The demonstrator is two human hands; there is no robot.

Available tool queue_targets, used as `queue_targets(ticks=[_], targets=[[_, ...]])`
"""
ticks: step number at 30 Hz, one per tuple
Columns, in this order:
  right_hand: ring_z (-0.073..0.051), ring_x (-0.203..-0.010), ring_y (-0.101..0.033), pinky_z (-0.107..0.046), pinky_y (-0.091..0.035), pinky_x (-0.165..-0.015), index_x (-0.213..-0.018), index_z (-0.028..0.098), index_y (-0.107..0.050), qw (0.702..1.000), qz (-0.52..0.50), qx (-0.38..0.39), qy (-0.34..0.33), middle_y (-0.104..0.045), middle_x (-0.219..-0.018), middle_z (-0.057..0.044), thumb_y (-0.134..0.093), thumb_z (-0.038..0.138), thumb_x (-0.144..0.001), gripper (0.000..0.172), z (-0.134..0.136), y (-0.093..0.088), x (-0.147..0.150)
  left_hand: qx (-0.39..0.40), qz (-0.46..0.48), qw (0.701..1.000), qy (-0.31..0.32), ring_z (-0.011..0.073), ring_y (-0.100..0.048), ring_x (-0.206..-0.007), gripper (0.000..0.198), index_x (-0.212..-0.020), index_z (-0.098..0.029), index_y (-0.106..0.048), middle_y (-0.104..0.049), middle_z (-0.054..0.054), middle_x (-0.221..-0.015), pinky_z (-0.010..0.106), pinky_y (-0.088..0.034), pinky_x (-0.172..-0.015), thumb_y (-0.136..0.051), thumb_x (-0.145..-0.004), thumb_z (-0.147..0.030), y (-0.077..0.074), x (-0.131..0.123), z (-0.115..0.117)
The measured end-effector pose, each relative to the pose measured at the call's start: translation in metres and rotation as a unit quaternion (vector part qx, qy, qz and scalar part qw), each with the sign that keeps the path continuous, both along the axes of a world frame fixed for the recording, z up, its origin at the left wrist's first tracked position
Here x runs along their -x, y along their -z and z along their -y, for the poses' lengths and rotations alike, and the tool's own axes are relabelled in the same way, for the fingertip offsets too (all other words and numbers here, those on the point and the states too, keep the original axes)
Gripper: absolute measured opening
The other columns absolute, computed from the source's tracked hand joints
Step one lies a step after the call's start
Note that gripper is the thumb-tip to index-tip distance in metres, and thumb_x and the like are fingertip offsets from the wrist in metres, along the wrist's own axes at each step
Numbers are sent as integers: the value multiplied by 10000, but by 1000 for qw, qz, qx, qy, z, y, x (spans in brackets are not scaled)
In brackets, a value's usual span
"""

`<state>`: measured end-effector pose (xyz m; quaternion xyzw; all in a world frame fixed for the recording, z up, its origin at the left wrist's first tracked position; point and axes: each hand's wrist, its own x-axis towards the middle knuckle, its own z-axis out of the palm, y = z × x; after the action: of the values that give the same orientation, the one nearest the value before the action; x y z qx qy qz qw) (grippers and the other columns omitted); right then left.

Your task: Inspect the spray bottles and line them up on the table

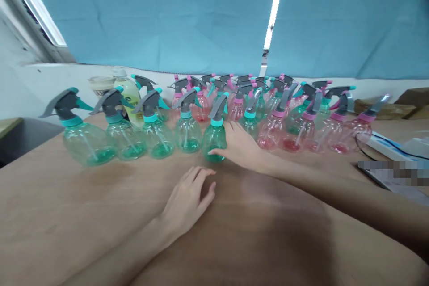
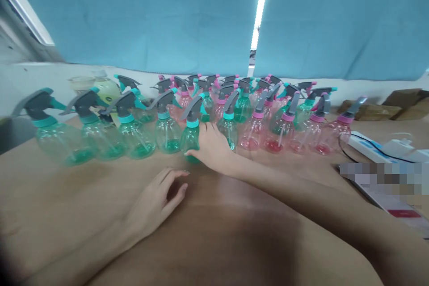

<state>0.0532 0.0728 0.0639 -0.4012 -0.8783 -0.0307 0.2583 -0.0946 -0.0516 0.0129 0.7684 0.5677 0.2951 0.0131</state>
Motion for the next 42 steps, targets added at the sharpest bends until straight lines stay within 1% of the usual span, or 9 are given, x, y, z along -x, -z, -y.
queue_targets(ticks=[8, 14, 22, 25, 28, 30, 34, 38, 42], targets=[[-375, -1040, -584, -481, -492, -850, -1071, 74, -565, 999, 17, 4, 37, -625, -1034, -199, -846, 403, -640, 611, -20, -6, 13, 34, 17, 999, -10, 226, -630, -920, 166, -1075, -199, -550, -632, 56, -1009, 386, -520, -816, -471, -930, -189, 0, 2, 1], [-374, -1027, -602, -479, -479, -872, -1076, 44, -582, 999, 26, 10, 41, -643, -1030, -223, -857, 347, -640, 597, -29, -8, 18, 63, 40, 997, -17, 222, -623, -929, 154, -1065, -218, -549, -626, 44, -1015, 387, -508, -832, -468, -934, -206, 1, 2, 0], [-405, -1126, -580, -504, -462, -930, -1379, -14, -399, 999, 7, 37, 24, -619, -1173, -279, -847, 323, -655, 916, -41, -4, 19, 92, 56, 994, -32, 214, -625, -901, 148, -1055, -225, -554, -638, 34, -1006, 380, -504, -815, -470, -934, -222, 1, 2, 0], [-422, -1267, -480, -521, -432, -990, -1472, 2, -255, 999, -1, 53, 12, -522, -1332, -309, -836, 323, -659, 1050, -40, -2, 19, 92, 56, 993, -37, 214, -630, -899, 144, -1048, -229, -556, -647, 33, -1002, 381, -507, -816, -467, -934, -230, 0, 2, -1], [-410, -1413, -257, -514, -357, -1084, -1503, -8, -152, 996, -24, 89, -5, -320, -1492, -321, -816, 319, -676, 1109, -30, -4, 12, 90, 56, 993, -43, 218, -638, -897, 148, -1048, -230, -558, -660, 36, -1005, 382, -514, -812, -461, -937, -249, 0, 2, -3], [-380, -1424, -247, -507, -356, -1093, -1515, 32, -158, 992, -54, 113, -29, -289, -1526, -278, -779, 322, -717, 1052, -18, -6, 1, 94, 54, 993, -49, 221, -645, -891, 154, -1048, -229, -561, -669, 40, -1006, 383, -522, -804, -458, -938, -261, 0, 2, -3], [-360, -1241, -536, -523, -495, -944, -1463, 165, -375, 988, -105, 101, -54, -557, -1371, -173, -696, 377, -798, 768, 4, -11, -36, 93, 55, 993, -56, 220, -657, -885, 153, -1036, -234, -565, -678, 37, -1005, 383, -530, -796, -457, -934, -270, -2, 2, -3], [-262, -832, -719, -413, -571, -758, -1086, 204, -693, 983, -144, 110, -39, -753, -986, -72, -638, 354, -845, 290, 3, -13, -83, 88, 50, 993, -64, 214, -665, -871, 156, -1018, -247, -575, -688, 26, -996, 370, -535, -777, -449, -938, -292, -5, 2, -3], [-240, -727, -707, -395, -556, -717, -1083, 162, -681, 984, -138, 104, 33, -750, -854, -68, -640, 336, -844, 299, -14, -13, -116, 80, 45, 993, -72, 210, -678, -819, 173, -997, -256, -589, -704, 11, -966, 347, -538, -722, -449, -935, -337, -6, 4, -7]])
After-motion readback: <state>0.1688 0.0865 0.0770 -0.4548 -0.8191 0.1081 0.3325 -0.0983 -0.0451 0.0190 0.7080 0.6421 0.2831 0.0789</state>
